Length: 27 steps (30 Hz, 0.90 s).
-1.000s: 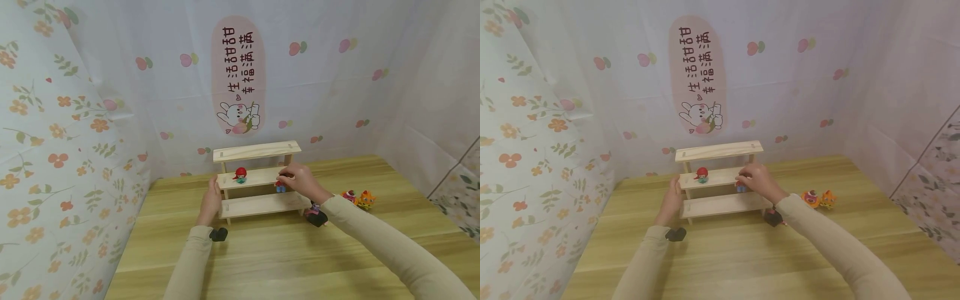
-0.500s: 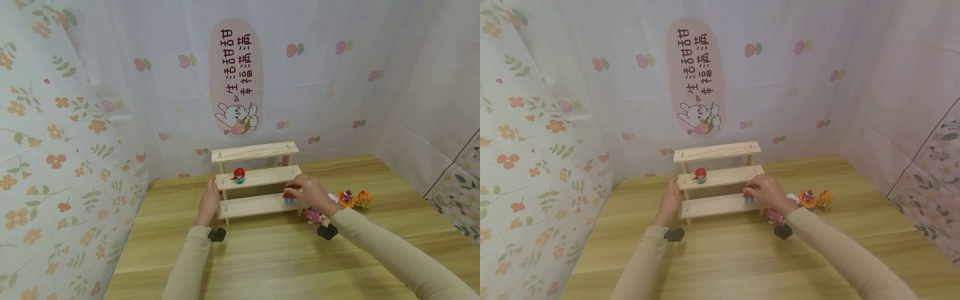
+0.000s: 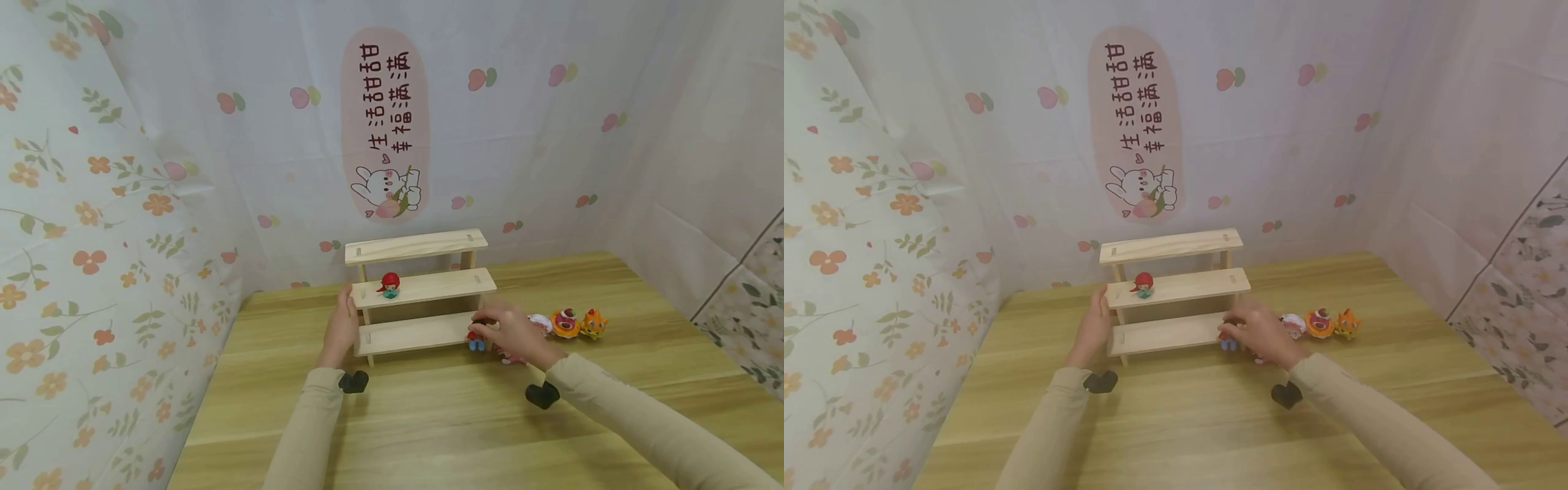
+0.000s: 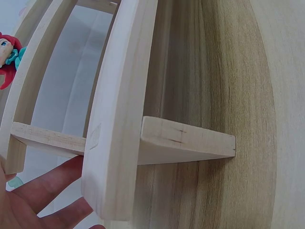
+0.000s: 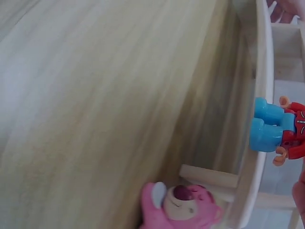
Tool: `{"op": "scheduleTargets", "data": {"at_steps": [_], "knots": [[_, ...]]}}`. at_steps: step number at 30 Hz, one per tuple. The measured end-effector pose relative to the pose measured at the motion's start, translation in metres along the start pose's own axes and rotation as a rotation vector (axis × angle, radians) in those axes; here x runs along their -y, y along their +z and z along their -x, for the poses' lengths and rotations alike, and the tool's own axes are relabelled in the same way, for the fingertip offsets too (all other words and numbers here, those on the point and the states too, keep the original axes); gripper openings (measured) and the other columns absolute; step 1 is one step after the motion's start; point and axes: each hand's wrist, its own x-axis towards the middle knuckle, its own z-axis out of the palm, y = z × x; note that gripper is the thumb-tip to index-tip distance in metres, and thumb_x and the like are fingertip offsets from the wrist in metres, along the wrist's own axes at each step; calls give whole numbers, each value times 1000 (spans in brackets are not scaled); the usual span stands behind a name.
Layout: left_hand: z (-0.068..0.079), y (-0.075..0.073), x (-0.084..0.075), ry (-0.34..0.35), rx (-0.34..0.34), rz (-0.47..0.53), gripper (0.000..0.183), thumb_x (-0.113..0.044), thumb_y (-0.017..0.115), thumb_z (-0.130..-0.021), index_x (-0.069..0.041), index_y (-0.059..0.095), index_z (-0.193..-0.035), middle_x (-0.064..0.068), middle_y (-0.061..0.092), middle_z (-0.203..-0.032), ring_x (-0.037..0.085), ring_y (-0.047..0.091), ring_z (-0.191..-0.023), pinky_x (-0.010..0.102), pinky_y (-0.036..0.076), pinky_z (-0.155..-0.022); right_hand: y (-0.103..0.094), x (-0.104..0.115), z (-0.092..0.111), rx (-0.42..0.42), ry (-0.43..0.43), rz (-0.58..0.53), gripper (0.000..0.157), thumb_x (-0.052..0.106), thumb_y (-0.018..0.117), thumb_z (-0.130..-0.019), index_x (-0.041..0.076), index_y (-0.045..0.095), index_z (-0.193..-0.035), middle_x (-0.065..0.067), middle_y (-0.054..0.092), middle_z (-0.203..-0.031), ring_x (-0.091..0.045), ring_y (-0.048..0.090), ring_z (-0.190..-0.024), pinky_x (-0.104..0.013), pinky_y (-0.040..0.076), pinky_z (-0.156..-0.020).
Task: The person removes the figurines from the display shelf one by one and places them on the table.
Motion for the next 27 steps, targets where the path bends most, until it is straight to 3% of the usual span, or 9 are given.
{"op": "scheduleTargets", "data": {"at_steps": [7,16,27], "knots": [[2,0,-2,-14,8,-6,43,-32,21,-106,-18,26,-147,6,44,-63,24,48,-59,36,40,-56,5,-8,13,-10,-16,-9,10,14,78,-77,11,74,-85,6,66,-81,-4,59,-71,-23,51,-61],[3,-1,-6,-30,9,-2,43,-31,22,-106,-18,25,-147,4,41,-62,23,45,-58,34,38,-55,14,-16,24,-8,-22,30,11,16,80,-76,12,73,-85,5,65,-80,-3,51,-68,-21,45,-58],[0,0,-3,-19,10,-15,43,-32,20,-107,-18,25,-147,6,46,-63,22,47,-59,35,40,-57,22,-22,31,-67,-92,79,16,16,83,-72,13,72,-83,4,65,-82,-8,55,-75,-25,48,-62]]}}
